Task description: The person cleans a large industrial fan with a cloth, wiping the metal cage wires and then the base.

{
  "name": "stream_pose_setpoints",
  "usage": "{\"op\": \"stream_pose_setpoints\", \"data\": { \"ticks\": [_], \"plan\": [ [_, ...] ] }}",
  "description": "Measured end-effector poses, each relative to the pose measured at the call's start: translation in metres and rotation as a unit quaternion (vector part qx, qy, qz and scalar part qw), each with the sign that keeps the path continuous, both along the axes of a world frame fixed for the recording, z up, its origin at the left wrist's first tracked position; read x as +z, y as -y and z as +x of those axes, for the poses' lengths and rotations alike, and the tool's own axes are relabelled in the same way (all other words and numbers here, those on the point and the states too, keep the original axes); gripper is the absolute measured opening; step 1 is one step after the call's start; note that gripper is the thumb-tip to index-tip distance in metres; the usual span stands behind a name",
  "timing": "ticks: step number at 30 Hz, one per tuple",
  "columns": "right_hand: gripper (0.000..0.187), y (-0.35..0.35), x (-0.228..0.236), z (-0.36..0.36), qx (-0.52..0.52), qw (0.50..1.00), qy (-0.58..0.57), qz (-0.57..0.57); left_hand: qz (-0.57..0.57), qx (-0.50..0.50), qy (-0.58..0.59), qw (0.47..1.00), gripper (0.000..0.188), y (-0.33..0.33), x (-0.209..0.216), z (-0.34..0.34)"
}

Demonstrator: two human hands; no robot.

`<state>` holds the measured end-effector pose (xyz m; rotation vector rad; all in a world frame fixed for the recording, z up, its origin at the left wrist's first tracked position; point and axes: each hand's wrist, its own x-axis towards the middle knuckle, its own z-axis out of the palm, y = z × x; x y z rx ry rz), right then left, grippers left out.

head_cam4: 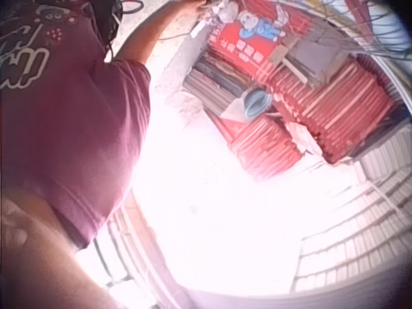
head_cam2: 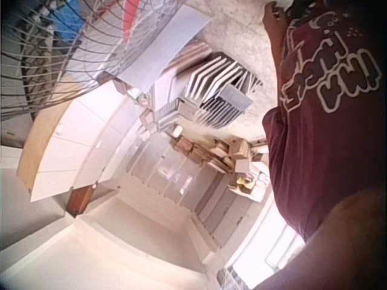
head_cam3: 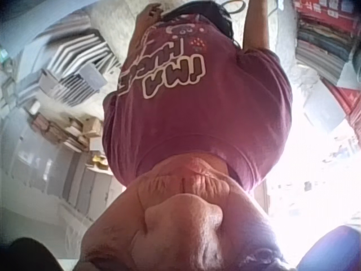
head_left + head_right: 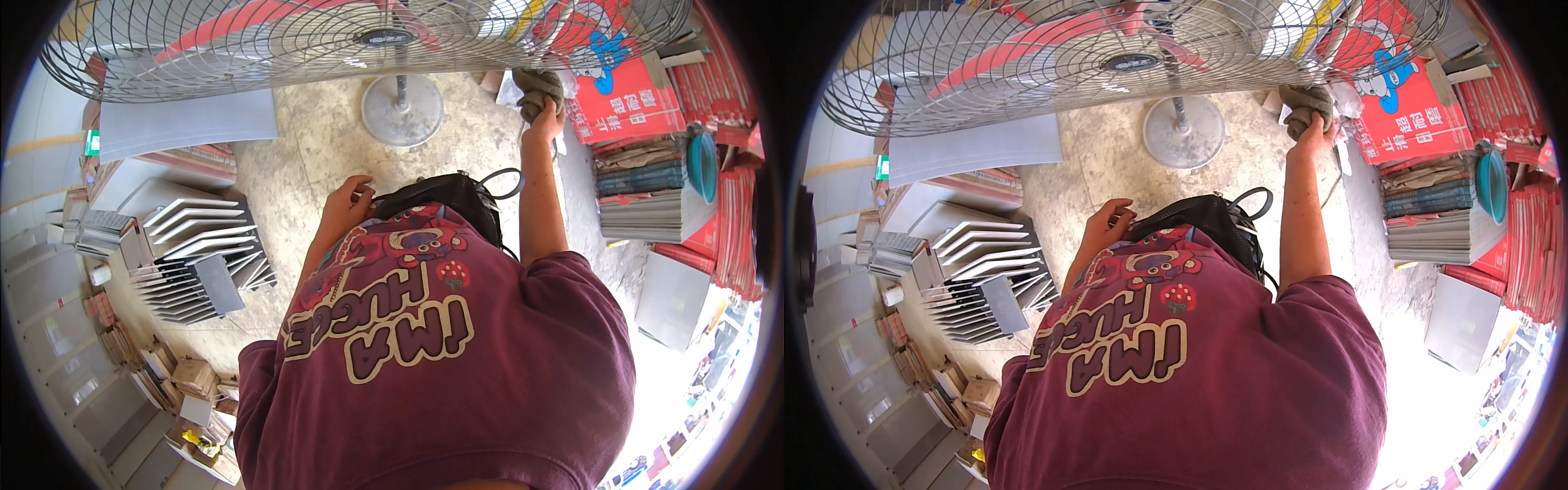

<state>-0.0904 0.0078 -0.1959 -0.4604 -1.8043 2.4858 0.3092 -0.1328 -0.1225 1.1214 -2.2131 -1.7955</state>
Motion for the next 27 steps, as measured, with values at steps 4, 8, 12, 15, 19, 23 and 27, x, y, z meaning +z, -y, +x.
{"op": "stream_pose_setpoints", "data": {
  "ticks": [4,8,12,15,19,23,27],
  "plan": [
    [0.041,0.035,-0.017,0.021,0.043,0.997,-0.021,0.062,-0.005,0.002,0.003,1.0,0.029,0.001,-0.001,0.003],
    [0.043,0.069,-0.04,0.058,0.225,0.964,0.033,0.135,-0.031,0.007,-0.001,1.0,0.029,0.002,-0.006,0.007],
    [0.041,0.093,-0.053,0.09,0.446,0.879,0.051,0.159,-0.009,0.019,0.002,1.0,0.029,0.002,-0.001,0.006],
    [0.04,0.096,-0.059,0.091,0.484,0.865,0.051,0.125,-0.007,0.018,0.012,1.0,0.028,0.004,0.001,0.005],
    [0.043,0.082,-0.065,0.059,0.4,0.907,0.103,0.082,-0.009,0.019,0.01,1.0,0.028,0.004,0.0,0.005],
    [0.026,0.037,-0.084,-0.002,0.227,0.968,0.099,0.041,-0.029,0.006,0.007,1.0,0.028,0.006,0.0,0.004],
    [0.026,-0.02,-0.076,-0.054,0.105,0.971,0.149,-0.152,-0.029,-0.005,0.009,1.0,0.029,0.007,-0.002,0.001]
  ]
}}
